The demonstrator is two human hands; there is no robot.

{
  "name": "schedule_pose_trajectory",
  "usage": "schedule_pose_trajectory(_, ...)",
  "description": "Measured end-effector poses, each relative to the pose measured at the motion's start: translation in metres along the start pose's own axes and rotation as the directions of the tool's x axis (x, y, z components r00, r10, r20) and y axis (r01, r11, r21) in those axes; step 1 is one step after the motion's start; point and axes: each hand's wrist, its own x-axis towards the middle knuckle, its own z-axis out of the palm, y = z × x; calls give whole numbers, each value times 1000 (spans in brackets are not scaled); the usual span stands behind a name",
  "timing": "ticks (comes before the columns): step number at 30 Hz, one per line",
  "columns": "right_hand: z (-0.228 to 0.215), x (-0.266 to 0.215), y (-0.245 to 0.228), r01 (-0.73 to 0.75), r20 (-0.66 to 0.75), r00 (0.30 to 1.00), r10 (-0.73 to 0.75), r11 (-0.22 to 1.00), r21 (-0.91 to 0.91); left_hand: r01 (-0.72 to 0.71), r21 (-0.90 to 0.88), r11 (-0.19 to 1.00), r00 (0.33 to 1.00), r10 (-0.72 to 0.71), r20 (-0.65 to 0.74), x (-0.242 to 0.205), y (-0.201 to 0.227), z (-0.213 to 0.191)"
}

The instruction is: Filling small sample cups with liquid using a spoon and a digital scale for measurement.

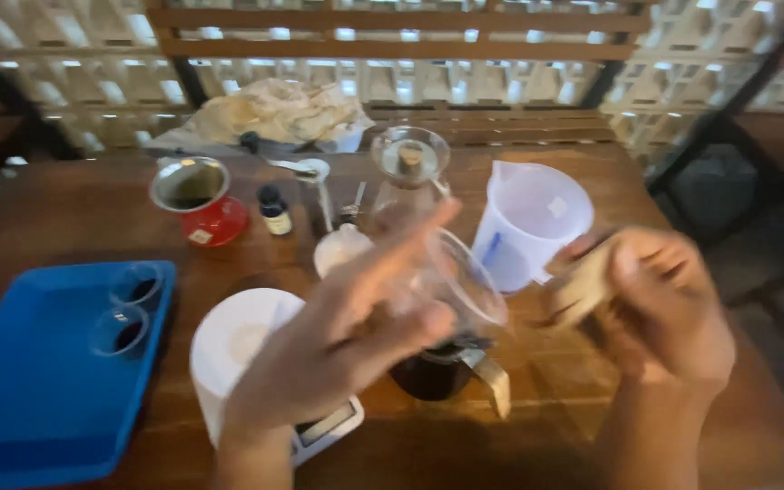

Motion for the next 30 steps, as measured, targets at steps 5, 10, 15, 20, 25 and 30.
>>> schedule_pose_trajectory(5,-8,-3,-18,183,-388,873,-295,936,-300,76,154,985,963,-33,-266,-16,-1,-14)
schedule_pose_trajectory(10,-20,-24,18,-267,-683,706,-189,822,-504,7,249,969,879,113,-464,-22,12,-4)
schedule_pose_trajectory(15,-60,-42,82,-644,-762,647,-13,526,-555,25,507,862,736,327,-592,-26,12,17)
schedule_pose_trajectory(20,-56,-26,108,-123,-146,989,-32,382,-916,-29,490,871,722,357,-593,-30,-23,29)
schedule_pose_trajectory(25,-86,-32,137,237,234,971,-42,185,-954,10,615,788,636,470,-612,-57,-102,33)
schedule_pose_trajectory(30,-89,-40,129,304,304,952,-16,86,-949,47,679,733,574,536,-619,-71,-124,45)
